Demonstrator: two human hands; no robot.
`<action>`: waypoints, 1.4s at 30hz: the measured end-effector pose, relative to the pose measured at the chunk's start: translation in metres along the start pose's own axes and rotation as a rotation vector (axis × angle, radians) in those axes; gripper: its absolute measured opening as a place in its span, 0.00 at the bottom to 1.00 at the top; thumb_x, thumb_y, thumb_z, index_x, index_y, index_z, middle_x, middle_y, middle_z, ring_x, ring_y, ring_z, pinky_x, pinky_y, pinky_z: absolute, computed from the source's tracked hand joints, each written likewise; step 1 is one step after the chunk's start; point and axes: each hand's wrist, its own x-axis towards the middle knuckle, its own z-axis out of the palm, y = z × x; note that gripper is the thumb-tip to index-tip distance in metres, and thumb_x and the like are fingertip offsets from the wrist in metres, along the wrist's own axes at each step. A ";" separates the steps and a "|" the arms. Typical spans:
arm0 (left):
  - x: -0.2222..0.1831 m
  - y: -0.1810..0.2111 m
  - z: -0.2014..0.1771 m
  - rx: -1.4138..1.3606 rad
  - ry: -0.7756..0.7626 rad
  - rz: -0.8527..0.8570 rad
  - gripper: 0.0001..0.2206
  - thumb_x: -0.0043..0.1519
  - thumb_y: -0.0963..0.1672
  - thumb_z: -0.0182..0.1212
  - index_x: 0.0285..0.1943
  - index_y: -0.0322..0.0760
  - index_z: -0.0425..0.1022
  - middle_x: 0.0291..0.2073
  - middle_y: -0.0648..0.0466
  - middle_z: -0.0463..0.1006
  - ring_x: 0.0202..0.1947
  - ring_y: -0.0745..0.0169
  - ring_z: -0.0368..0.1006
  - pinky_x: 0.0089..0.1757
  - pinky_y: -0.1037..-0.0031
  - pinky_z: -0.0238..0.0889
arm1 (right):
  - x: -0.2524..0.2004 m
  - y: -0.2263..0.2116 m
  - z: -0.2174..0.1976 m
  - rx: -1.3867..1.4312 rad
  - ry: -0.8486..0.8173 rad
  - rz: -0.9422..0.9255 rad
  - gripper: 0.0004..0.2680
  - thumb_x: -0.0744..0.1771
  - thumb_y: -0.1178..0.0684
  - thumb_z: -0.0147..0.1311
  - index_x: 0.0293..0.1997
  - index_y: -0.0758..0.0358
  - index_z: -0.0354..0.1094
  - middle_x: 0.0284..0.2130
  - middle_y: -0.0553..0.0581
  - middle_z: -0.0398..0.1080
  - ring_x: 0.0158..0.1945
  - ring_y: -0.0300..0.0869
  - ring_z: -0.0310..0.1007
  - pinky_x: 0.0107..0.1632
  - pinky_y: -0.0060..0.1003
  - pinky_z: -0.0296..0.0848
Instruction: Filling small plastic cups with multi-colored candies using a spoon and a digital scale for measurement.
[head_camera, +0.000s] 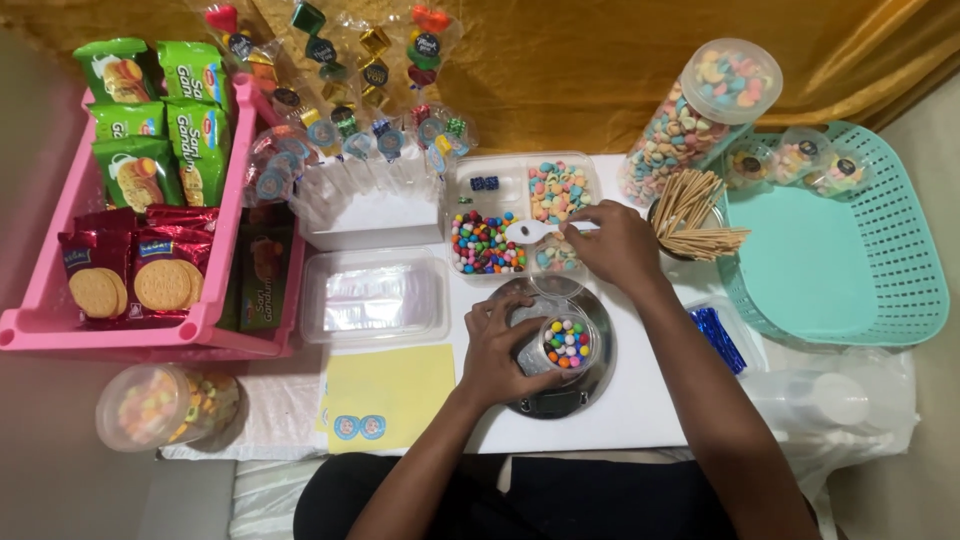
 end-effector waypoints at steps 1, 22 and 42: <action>-0.001 0.002 0.000 -0.001 0.001 0.002 0.31 0.40 0.62 0.74 0.49 0.53 0.83 0.53 0.53 0.72 0.56 0.48 0.57 0.52 0.59 0.46 | -0.001 -0.002 -0.001 -0.001 0.002 0.000 0.07 0.66 0.47 0.61 0.43 0.51 0.81 0.34 0.56 0.77 0.41 0.51 0.81 0.44 0.49 0.78; -0.003 0.001 0.001 0.007 0.002 -0.004 0.31 0.41 0.63 0.72 0.48 0.52 0.82 0.53 0.54 0.72 0.57 0.48 0.57 0.53 0.59 0.47 | 0.019 -0.017 0.050 -0.799 0.311 -0.656 0.02 0.63 0.52 0.58 0.30 0.55 0.74 0.30 0.51 0.69 0.36 0.45 0.76 0.26 0.37 0.75; -0.005 0.000 0.002 0.047 0.046 0.091 0.31 0.42 0.60 0.75 0.53 0.50 0.82 0.62 0.49 0.69 0.59 0.41 0.60 0.53 0.54 0.51 | 0.039 0.001 0.042 -0.242 -0.070 -0.115 0.11 0.67 0.43 0.55 0.47 0.54 0.80 0.57 0.57 0.73 0.62 0.51 0.71 0.47 0.57 0.75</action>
